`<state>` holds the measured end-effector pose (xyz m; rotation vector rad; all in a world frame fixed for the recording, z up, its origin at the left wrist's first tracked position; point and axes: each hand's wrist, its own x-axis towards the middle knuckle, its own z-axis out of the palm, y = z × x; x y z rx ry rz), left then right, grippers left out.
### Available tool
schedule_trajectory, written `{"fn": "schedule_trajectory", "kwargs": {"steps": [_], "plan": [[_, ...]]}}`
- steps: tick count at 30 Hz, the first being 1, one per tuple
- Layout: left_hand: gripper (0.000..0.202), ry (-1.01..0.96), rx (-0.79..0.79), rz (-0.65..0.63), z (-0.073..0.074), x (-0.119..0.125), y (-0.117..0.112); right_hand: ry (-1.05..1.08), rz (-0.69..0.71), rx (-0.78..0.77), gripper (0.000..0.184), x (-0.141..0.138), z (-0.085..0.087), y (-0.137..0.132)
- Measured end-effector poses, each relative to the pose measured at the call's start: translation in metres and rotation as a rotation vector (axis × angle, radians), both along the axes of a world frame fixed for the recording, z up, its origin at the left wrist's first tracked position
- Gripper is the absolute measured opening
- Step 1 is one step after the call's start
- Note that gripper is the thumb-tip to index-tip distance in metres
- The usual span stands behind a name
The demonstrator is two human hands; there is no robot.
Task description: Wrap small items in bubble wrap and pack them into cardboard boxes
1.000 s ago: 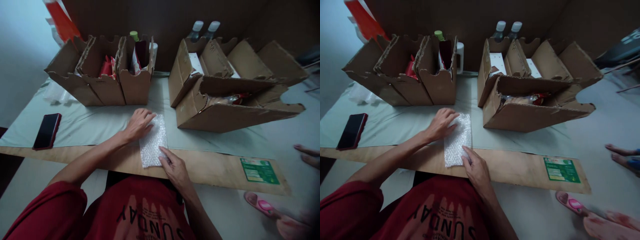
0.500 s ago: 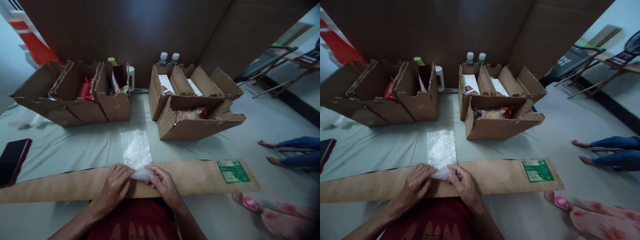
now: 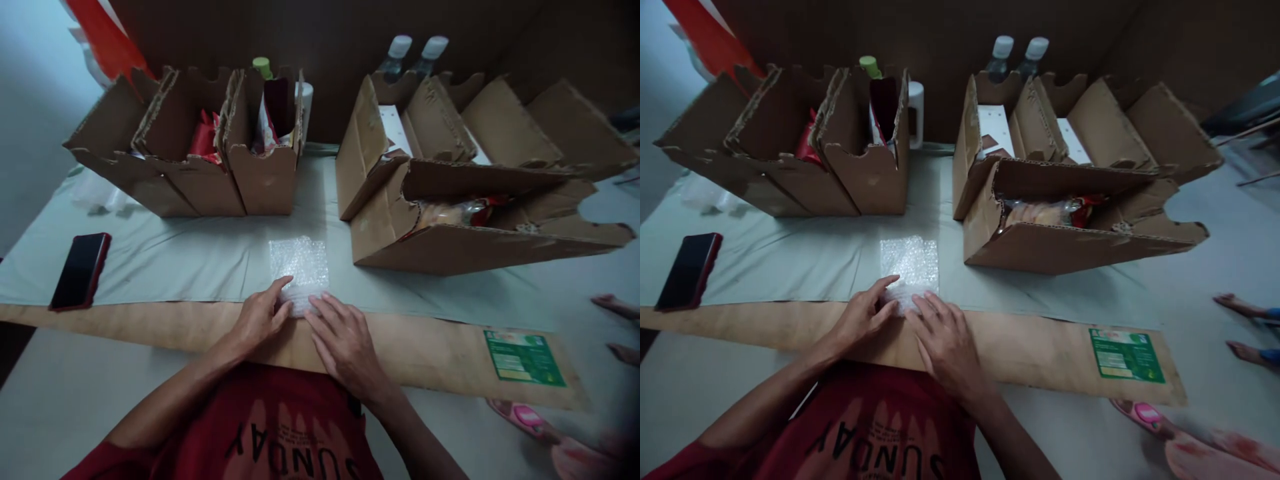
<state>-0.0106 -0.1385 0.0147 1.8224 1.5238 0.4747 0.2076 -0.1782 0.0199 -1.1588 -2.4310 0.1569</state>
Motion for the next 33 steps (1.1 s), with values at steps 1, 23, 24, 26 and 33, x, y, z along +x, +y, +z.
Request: {"fn": "schedule_trajectory", "kwargs": {"steps": [1, 23, 24, 26, 33], "plan": [[0.052, 0.016, 0.022, -0.006, -0.002, 0.001, 0.001, -0.053, 0.000, 0.011, 0.040, -0.002, -0.004, 0.005], [0.039, 0.041, 0.359, -0.108, -0.009, -0.013, 0.017, 0.051, -0.158, 0.106, 0.022, -0.006, 0.009, 0.022], [0.038, 0.061, 0.367, -0.088, -0.010, -0.010, 0.023, 0.018, -0.128, 0.111, 0.023, -0.007, 0.007, 0.022], [0.036, 0.084, 0.401, -0.041, -0.011, -0.007, 0.028, -0.053, -0.089, 0.079, 0.027, -0.011, 0.001, 0.026], [0.029, -0.403, 0.149, 0.308, 0.001, -0.013, -0.011, 0.223, -0.228, -0.038, 0.026, -0.013, -0.022, 0.047]]}}
